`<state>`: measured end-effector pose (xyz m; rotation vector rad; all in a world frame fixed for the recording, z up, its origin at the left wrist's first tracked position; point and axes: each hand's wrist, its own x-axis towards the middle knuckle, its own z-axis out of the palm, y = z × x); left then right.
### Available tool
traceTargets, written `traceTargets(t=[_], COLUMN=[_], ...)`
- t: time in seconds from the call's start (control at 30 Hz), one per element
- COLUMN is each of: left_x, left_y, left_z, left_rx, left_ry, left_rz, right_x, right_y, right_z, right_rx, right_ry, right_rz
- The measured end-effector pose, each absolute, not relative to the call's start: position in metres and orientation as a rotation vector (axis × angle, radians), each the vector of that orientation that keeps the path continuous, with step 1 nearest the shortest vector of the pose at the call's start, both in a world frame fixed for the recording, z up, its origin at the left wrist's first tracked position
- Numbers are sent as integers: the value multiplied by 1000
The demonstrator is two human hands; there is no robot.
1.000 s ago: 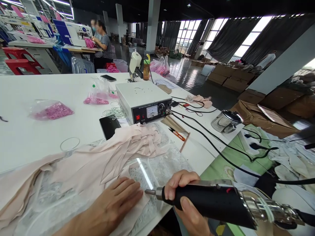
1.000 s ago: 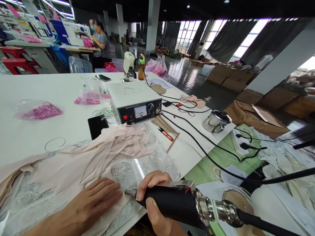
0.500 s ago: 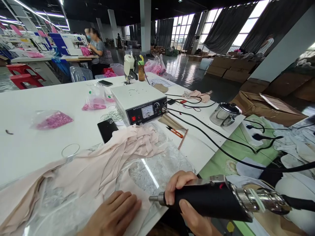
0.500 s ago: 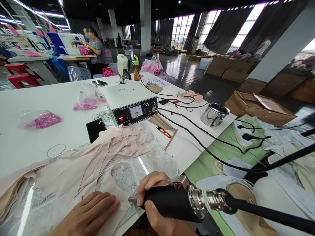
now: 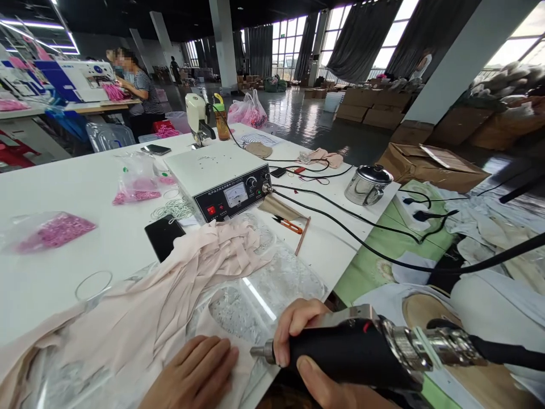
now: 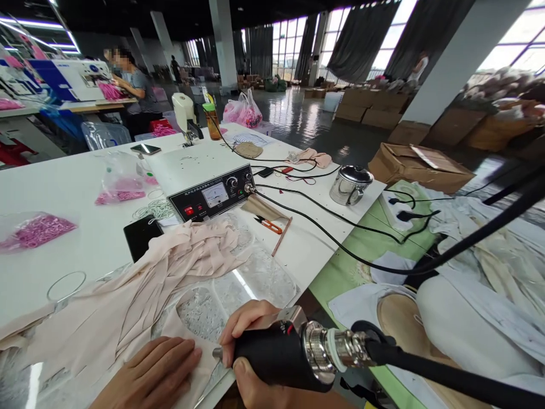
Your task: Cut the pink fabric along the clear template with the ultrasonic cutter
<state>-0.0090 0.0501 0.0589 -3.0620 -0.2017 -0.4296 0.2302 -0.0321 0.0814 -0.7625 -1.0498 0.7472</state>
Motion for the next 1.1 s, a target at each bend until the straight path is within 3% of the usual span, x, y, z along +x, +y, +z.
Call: traceTargets(t=[0.33, 0.53, 0.7, 1.1], left_x=[1, 11, 12, 10], left_y=[51, 39, 35, 32], left_z=[64, 59, 64, 60], left_rx=[-3042, -3075, -3152, -3171], left_ry=[-293, -429, -450, -515], left_rz=[-381, -672, -500, -599], right_x=[231, 235, 233, 221], right_y=[-36, -39, -40, -28], right_z=[62, 64, 79, 79], right_rx=[-713, -706, -765, -781], right_ry=[-958, -975, -971, -1043], right_rz=[892, 921, 886, 932])
